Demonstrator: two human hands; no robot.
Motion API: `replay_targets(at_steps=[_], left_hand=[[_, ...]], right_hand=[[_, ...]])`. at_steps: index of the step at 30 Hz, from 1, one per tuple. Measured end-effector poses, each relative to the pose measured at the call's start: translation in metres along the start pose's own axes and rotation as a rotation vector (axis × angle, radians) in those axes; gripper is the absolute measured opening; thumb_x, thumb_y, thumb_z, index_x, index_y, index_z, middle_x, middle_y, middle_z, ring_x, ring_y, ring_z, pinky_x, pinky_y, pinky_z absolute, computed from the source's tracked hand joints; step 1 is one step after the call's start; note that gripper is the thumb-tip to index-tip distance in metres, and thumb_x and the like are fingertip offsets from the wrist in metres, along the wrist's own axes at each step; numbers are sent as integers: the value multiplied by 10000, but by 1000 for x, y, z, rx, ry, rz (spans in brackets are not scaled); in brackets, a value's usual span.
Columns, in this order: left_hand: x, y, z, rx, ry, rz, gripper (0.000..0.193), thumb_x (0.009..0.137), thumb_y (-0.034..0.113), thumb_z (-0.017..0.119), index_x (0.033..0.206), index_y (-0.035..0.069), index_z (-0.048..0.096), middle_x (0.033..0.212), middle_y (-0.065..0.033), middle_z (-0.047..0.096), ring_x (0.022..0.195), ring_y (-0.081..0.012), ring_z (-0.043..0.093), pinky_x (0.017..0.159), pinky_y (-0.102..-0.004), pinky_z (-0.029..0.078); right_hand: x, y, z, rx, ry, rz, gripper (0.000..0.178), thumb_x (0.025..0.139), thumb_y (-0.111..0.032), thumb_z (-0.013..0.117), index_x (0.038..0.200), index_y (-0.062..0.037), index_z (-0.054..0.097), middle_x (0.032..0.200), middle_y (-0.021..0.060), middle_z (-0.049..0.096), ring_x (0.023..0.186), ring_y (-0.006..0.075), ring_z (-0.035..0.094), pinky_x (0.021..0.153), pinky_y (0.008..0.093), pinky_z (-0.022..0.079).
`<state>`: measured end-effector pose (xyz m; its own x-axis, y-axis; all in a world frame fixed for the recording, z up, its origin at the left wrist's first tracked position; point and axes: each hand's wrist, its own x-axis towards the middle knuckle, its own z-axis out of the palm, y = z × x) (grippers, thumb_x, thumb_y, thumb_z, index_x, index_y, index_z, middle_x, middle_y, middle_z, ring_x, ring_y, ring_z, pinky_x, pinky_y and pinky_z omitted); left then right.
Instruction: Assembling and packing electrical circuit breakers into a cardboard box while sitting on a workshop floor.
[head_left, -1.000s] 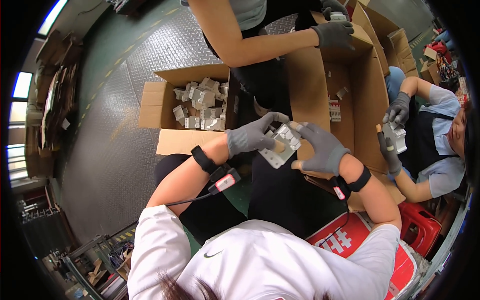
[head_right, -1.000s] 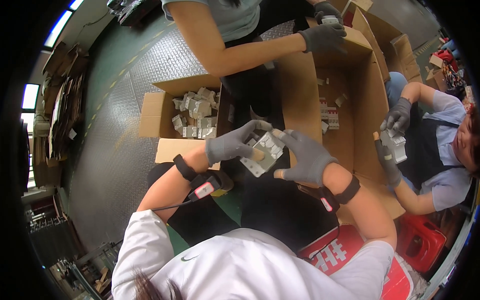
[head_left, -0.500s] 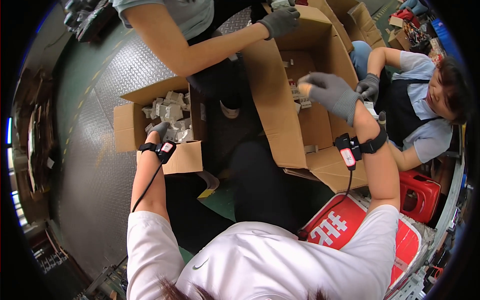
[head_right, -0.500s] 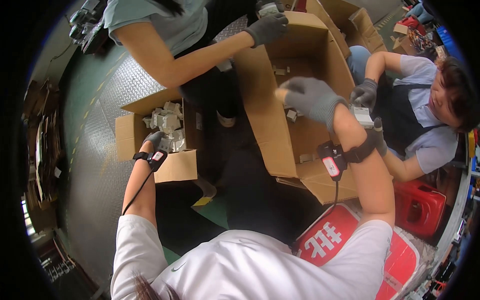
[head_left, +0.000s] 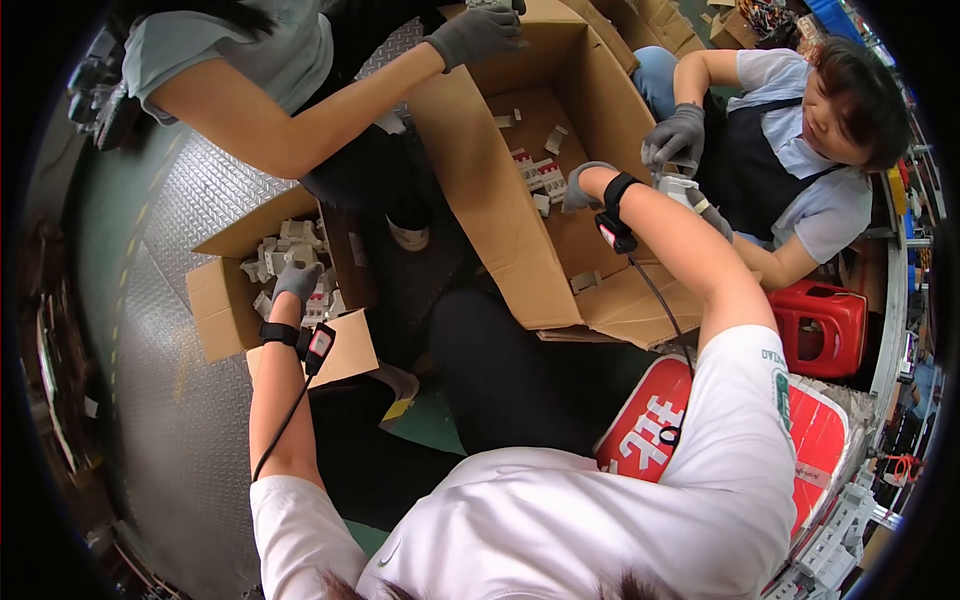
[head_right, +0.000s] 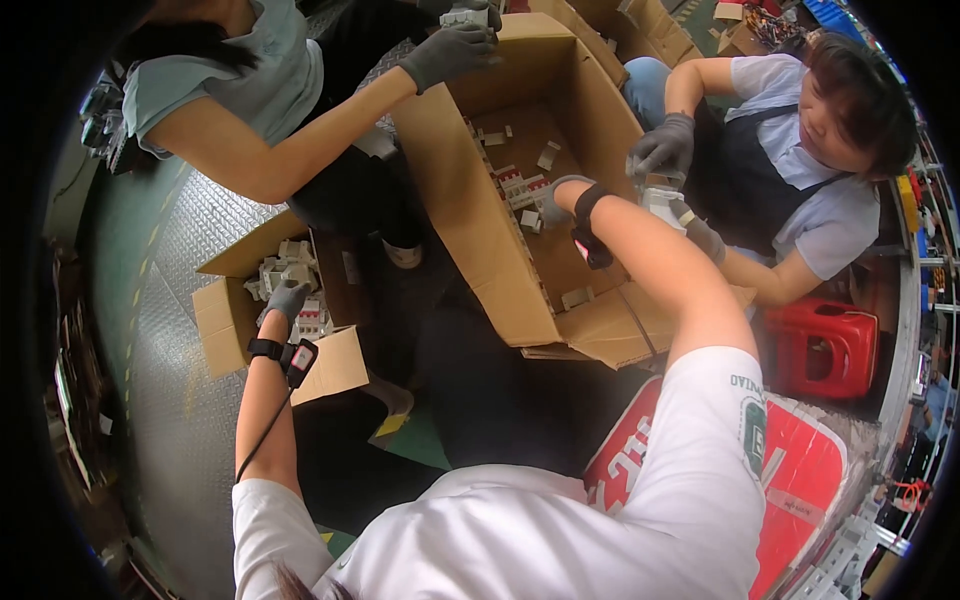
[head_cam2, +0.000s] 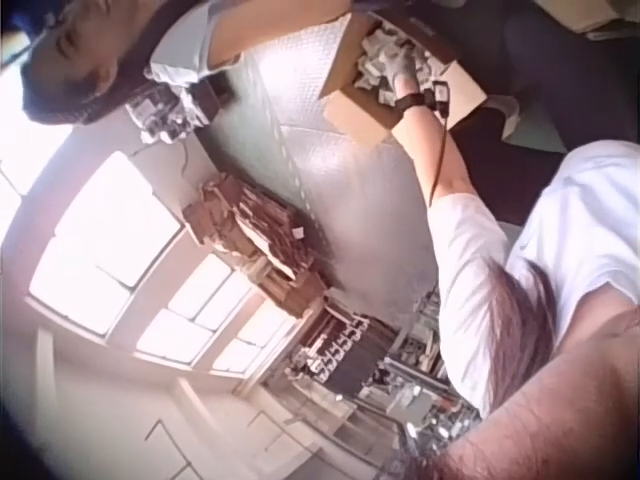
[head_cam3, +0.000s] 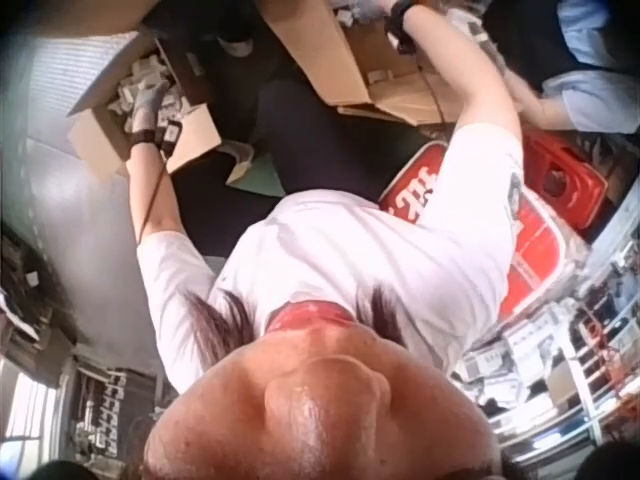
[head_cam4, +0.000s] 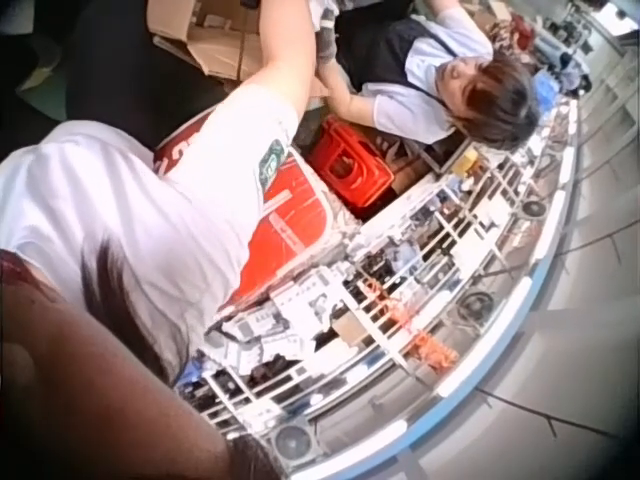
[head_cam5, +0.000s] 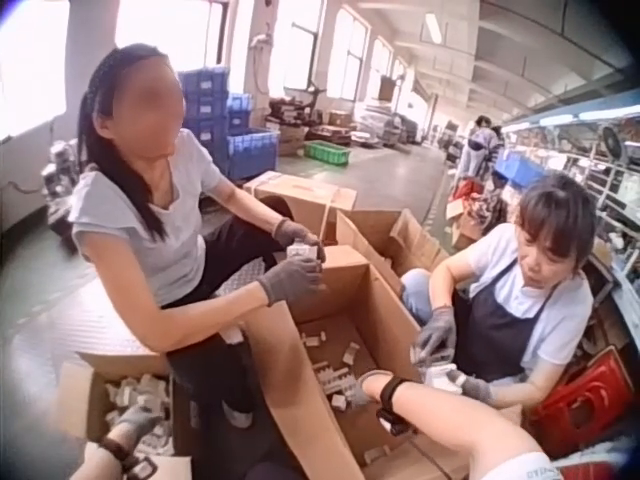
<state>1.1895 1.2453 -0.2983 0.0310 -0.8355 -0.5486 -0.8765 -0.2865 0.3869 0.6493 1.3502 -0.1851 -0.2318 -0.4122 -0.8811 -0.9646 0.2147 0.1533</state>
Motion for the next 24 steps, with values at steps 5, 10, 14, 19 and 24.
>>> replay_targets(at_steps=[5,10,14,19,24], left_hand=[[-127,103,-34,-164,-121,360,554,916,388,646,1289,-17,584,1175,-209,685,1087,-305,659,941,-372,495],[-215,142,-36,-219,-141,477,459,900,312,680,1267,47,603,1047,-159,706,962,-271,686,879,-363,519],[-228,152,-35,33,-88,534,448,900,306,672,1278,75,603,1145,-170,685,1041,-346,664,921,-411,514],[-227,149,-40,165,-72,517,451,896,295,669,1290,92,590,1180,-180,662,1091,-383,633,922,-445,506],[-228,145,-38,280,-9,570,463,885,305,688,1285,94,589,1134,-184,666,1064,-379,640,893,-455,512]], right_hand=[[107,-2,52,-203,-17,-81,526,910,-461,588,1273,-92,682,1244,156,690,1147,309,657,944,481,500],[169,-11,77,110,323,-2,538,844,-286,701,1337,-94,601,1377,182,600,1252,342,597,988,442,514],[179,-28,87,194,517,1,393,913,-232,624,1274,-77,639,1318,197,624,1191,355,629,971,460,519],[172,-28,100,157,406,-52,319,944,-178,582,1215,-56,695,1273,180,666,1164,315,661,930,434,543],[158,-10,152,-56,179,-174,400,903,-323,641,1226,-97,701,1262,170,676,1137,321,665,917,430,530]])
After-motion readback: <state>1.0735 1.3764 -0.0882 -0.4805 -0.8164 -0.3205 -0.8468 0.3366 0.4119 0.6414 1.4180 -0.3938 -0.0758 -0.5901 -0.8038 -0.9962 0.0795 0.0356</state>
